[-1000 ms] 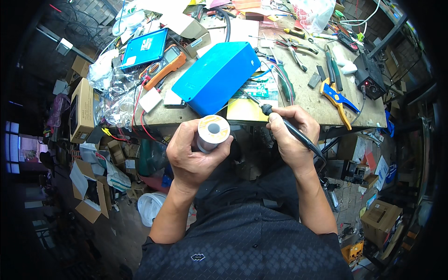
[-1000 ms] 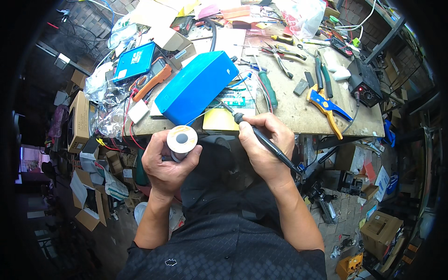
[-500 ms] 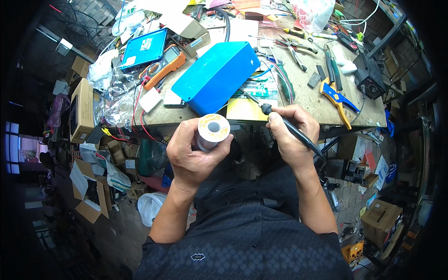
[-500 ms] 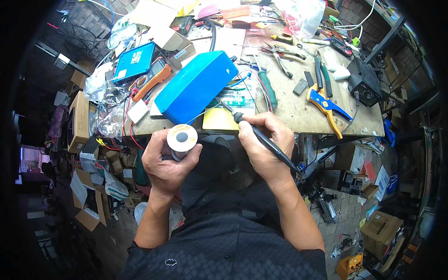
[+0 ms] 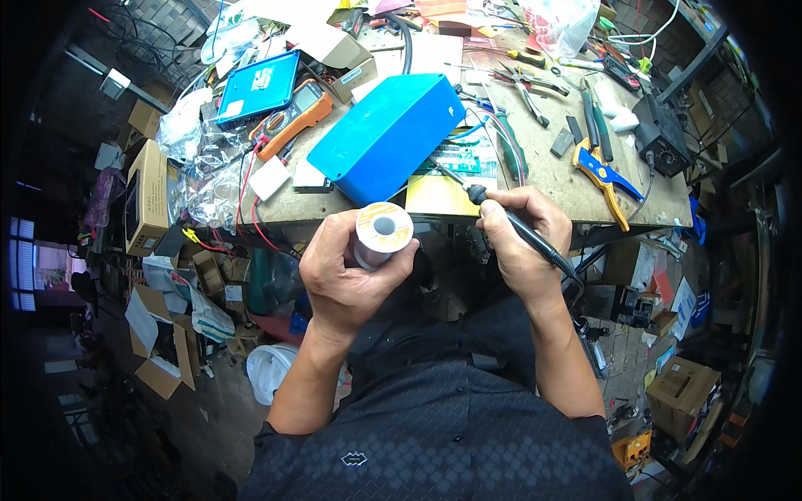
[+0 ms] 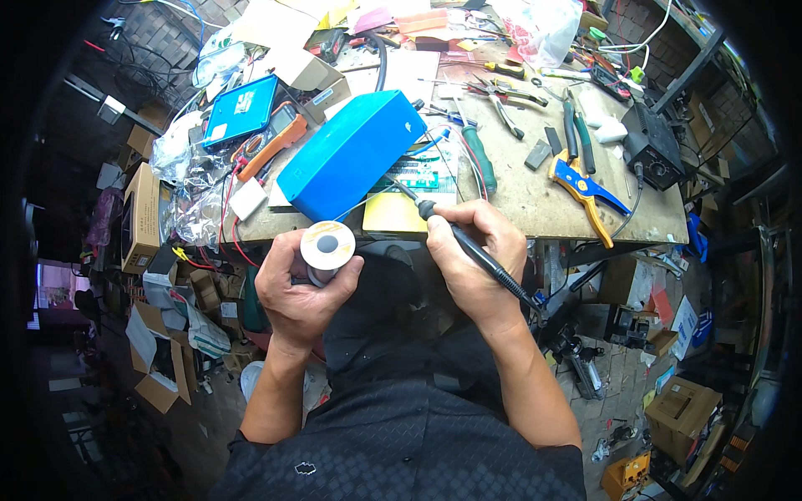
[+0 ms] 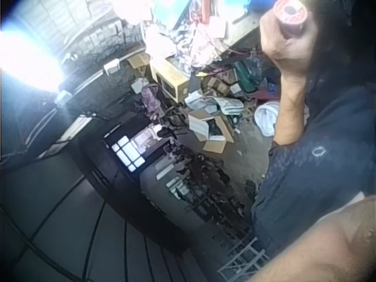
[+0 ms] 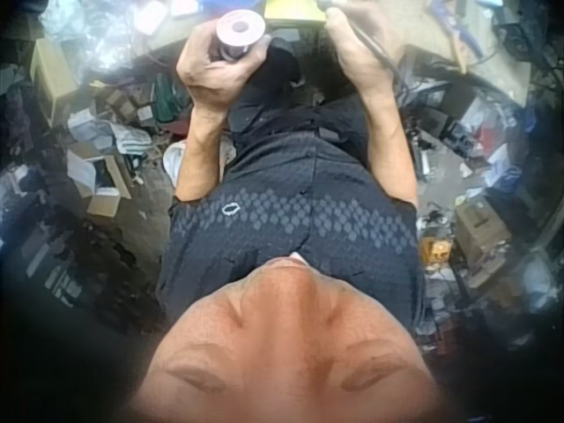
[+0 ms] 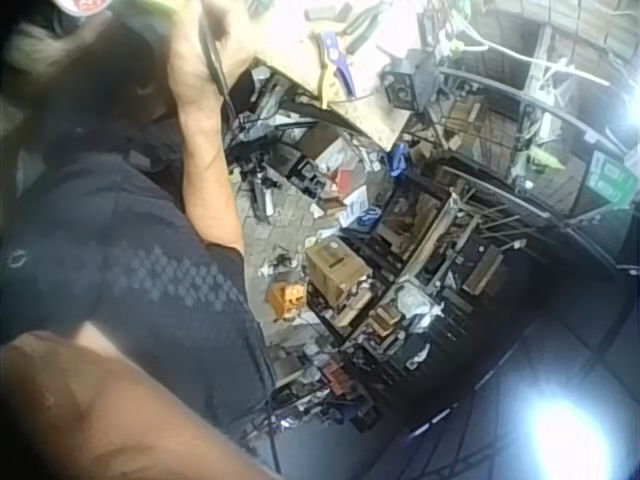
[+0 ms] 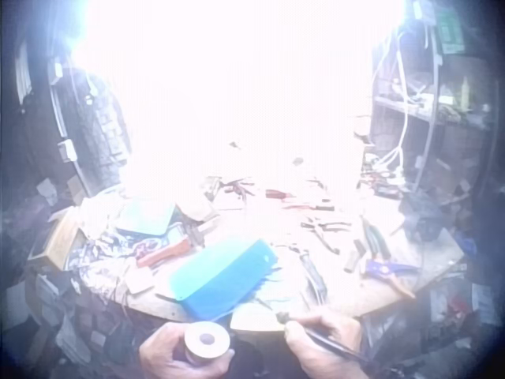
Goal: The person solders wires to a circuit board inside a blue plastic enclosure using a soldering iron and solder wire. They repeatedly apply solder to connection points, then open the enclosure to inspect the internal wiring and components.
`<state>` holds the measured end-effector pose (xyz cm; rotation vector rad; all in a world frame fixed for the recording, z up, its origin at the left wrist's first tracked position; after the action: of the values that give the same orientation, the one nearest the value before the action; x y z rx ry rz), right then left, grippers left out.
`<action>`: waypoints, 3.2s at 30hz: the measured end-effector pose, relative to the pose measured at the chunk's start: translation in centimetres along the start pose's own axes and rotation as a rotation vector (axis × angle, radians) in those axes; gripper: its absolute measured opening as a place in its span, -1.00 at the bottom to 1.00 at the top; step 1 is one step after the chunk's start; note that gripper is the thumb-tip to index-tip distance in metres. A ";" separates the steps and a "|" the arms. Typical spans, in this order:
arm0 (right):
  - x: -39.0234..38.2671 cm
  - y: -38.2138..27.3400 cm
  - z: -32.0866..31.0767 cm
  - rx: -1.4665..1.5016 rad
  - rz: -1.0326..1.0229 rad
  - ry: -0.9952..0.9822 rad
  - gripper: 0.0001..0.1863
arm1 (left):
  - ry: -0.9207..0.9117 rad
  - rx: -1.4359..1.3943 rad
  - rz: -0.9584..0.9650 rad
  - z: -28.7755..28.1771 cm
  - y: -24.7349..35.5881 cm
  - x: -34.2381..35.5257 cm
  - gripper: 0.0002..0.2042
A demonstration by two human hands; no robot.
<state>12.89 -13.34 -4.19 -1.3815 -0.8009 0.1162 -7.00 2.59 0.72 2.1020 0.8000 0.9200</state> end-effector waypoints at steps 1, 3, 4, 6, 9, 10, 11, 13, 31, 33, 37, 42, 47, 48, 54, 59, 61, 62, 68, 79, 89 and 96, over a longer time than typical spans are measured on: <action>0.0 0.0 0.0 -0.002 -0.003 -0.002 -0.82 | 0.000 0.000 0.001 0.0 0.0 0.0 -0.57; 0.0 0.1 0.0 -0.003 -0.002 -0.004 -0.82 | -0.002 -0.007 -0.008 0.0 -0.1 0.0 -0.57; 0.0 0.1 0.0 -0.001 0.001 -0.005 -0.82 | -0.002 -0.010 -0.012 0.0 -0.2 0.0 -0.57; 0.0 0.1 0.0 -0.002 0.001 -0.005 -0.82 | -0.002 -0.010 -0.013 0.1 -0.3 0.0 -0.57; 0.0 0.1 0.0 -0.007 -0.006 -0.004 -0.82 | -0.004 -0.006 -0.014 0.1 -0.3 0.0 -0.57; -0.1 0.1 0.0 -0.008 -0.004 -0.004 -0.82 | -0.004 -0.004 -0.014 0.1 -0.2 0.0 -0.57; -0.1 0.2 -0.1 -0.008 -0.002 -0.004 -0.83 | -0.004 -0.008 -0.016 0.1 -0.3 0.0 -0.57; 0.0 0.1 0.0 -0.003 -0.009 0.004 -0.83 | -0.003 -0.015 -0.021 0.1 -0.4 0.1 -0.56; -0.2 0.8 -0.1 -0.023 0.002 0.019 -0.82 | 0.211 0.043 -0.070 -6.5 -4.5 -2.8 -0.55; -0.2 0.7 -0.3 -0.046 -0.013 0.013 -0.83 | 0.278 0.101 -0.079 -8.3 -6.6 -3.1 -0.53; -0.1 0.6 -0.3 -0.036 -0.045 0.021 -0.83 | 0.348 -0.099 -0.227 -11.2 -13.4 -4.5 -0.50; -0.3 0.5 0.0 -0.014 0.002 -0.001 -0.83 | 0.373 -0.425 -0.501 -11.7 -19.7 -4.8 -0.54; -0.2 0.3 0.2 -0.023 -0.025 -0.003 -0.85 | 0.356 -0.417 -0.570 -9.5 -21.4 -2.7 -0.57; -0.2 0.4 0.1 -0.025 -0.016 -0.004 -0.85 | 0.364 -0.437 -0.559 -9.2 -21.7 -2.3 -0.57; -0.2 0.3 0.0 -0.027 -0.011 0.017 -0.84 | 0.445 0.091 -0.333 -9.8 -22.2 1.6 -0.59; -0.3 0.5 -0.1 -0.045 -0.025 0.009 -0.84 | 0.396 -0.112 -0.520 -11.3 -25.2 3.5 -0.48; -0.3 0.5 0.1 -0.024 -0.013 0.016 -0.83 | 0.419 -0.081 -0.468 -11.8 -24.0 3.3 -0.24; -0.4 0.7 -0.1 -0.040 -0.026 0.020 -0.83 | 0.408 -0.136 -0.531 -11.7 -24.0 2.6 -0.21; -0.3 0.1 -0.1 -0.038 -0.015 0.015 -0.81 | 0.291 0.452 0.216 -7.5 -5.1 3.3 -0.57; 0.3 -0.7 0.0 -0.080 -0.050 -0.005 -0.81 | -0.271 0.776 0.552 8.2 3.9 8.8 -0.84; 0.4 -0.7 -0.3 -0.070 -0.024 -0.022 -0.81 | -0.232 0.770 0.458 8.8 3.6 9.0 -0.66; 0.5 -0.7 -0.2 -0.033 0.016 -0.021 -0.81 | -0.247 0.919 0.575 9.0 3.9 9.1 -0.72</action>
<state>13.08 -13.37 -3.39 -1.4204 -0.8126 0.1303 6.14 4.07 2.54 3.2896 0.5262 0.5677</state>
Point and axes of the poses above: each hand's wrist, its own x-axis towards the middle knuckle, its own z-axis out of the palm, y = z × x, the point moved 8 cm from there along x, towards the middle knuckle, and after that the axes turned 15 degrees about -z, right-handed, at the moved point
